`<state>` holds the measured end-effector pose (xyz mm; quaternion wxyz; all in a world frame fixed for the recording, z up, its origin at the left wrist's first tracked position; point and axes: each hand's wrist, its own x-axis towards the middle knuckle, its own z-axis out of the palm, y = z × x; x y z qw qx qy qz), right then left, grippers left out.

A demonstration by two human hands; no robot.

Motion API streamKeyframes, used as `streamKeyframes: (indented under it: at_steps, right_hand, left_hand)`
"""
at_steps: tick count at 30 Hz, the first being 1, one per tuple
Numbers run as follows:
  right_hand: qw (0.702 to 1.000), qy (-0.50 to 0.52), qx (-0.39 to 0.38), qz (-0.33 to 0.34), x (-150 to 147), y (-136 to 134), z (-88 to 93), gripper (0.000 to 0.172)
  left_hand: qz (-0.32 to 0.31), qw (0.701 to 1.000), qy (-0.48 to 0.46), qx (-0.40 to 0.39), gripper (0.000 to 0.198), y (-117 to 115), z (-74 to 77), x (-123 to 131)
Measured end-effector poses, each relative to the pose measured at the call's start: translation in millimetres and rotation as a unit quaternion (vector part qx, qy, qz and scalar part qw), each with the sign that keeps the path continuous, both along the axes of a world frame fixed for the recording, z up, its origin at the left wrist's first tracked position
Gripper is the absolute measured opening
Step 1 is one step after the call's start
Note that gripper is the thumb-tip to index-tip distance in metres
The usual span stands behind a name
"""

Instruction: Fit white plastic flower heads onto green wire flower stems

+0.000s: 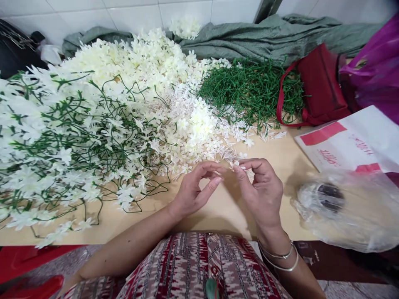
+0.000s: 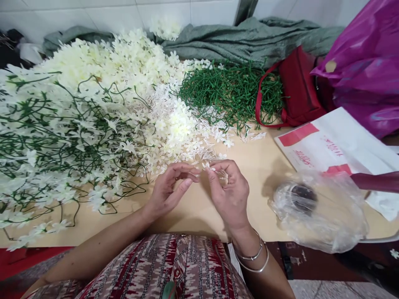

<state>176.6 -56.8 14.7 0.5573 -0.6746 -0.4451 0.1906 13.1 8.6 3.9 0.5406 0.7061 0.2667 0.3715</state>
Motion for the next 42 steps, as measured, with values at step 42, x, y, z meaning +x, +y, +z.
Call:
streamKeyframes:
  at_steps: [42]
  right_hand:
    - [0.997,-0.047,0.053,0.024,18.9,51.9,7.4,0.015]
  left_hand:
    - [0.167,0.955,-0.181,-0.164,0.027,42.6,22.4,-6.3]
